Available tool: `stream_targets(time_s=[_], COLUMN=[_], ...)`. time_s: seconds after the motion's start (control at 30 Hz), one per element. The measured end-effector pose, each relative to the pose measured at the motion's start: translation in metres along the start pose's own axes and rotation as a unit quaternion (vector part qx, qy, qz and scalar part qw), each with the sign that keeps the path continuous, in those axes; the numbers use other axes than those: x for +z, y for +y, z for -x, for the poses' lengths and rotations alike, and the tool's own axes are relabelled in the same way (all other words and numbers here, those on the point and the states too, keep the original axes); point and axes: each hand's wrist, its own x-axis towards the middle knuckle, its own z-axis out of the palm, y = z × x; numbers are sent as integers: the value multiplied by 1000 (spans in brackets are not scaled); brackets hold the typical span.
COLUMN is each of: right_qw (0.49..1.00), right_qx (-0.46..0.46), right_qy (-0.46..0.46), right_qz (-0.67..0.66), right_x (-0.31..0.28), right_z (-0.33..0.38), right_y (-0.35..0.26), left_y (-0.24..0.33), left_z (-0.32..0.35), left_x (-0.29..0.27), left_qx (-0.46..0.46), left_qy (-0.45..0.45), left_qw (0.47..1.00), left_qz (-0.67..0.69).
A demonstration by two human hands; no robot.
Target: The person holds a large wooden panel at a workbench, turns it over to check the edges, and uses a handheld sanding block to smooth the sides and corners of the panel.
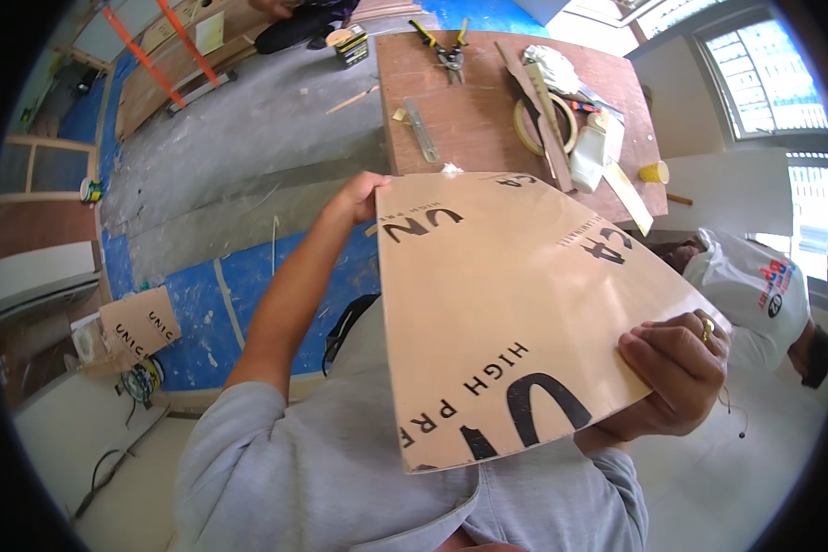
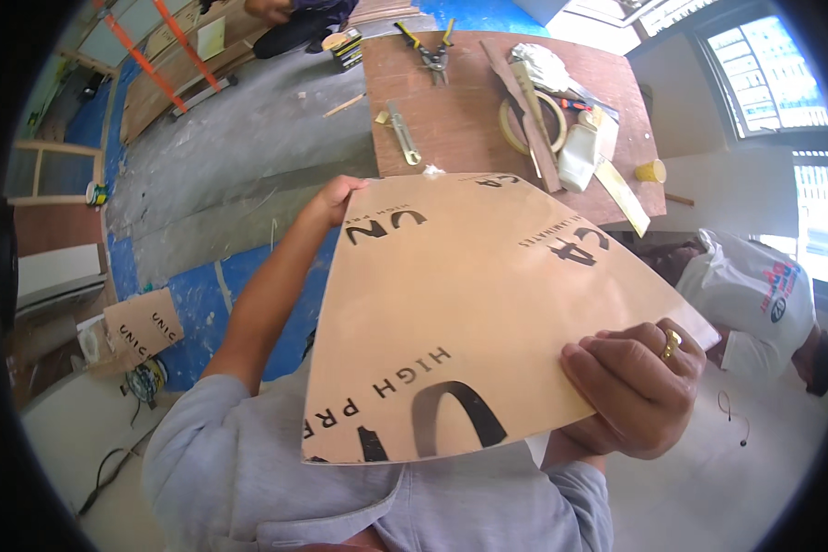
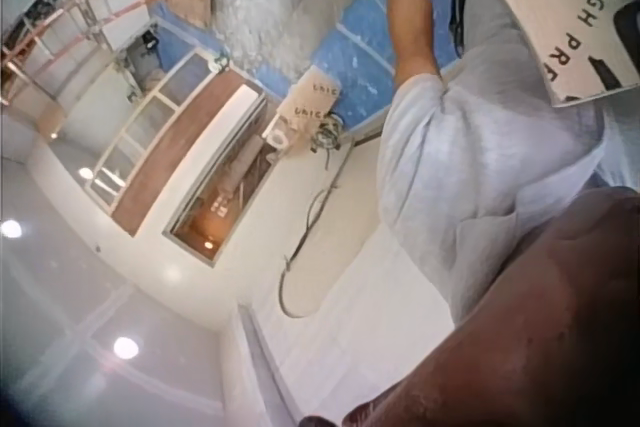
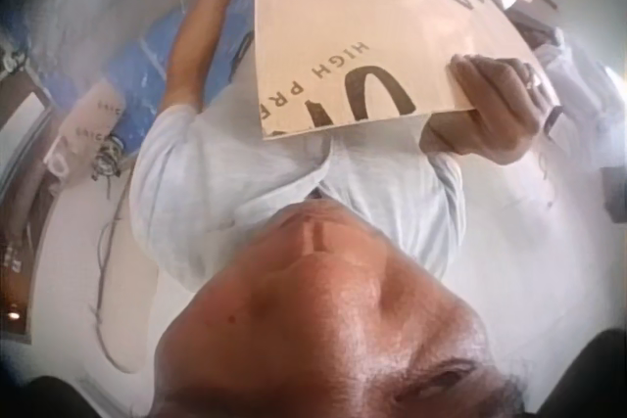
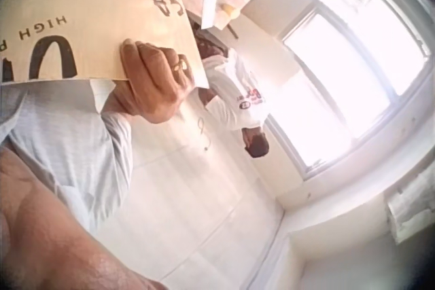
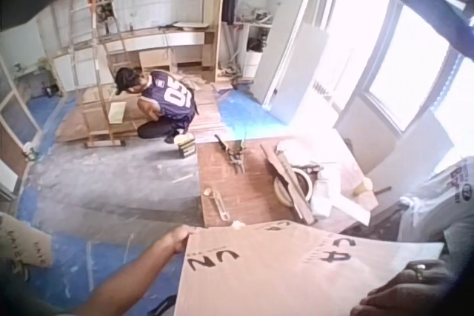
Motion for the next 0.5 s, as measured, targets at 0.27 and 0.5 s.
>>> stream_targets(time_s=[0.27,0.5], right_qw=[841,762], right_qx=[143,88], right_qy=[422,575], right_qz=[308,283], right_x=[49,79], right_z=[85,96], right_y=[36,41], left_y=[-14,-13], left_z=[-1,0], left_x=[6,14], left_qx=[39,-3], left_qy=[92,4], left_qw=[995,1000], left_qz=[-7,-25])
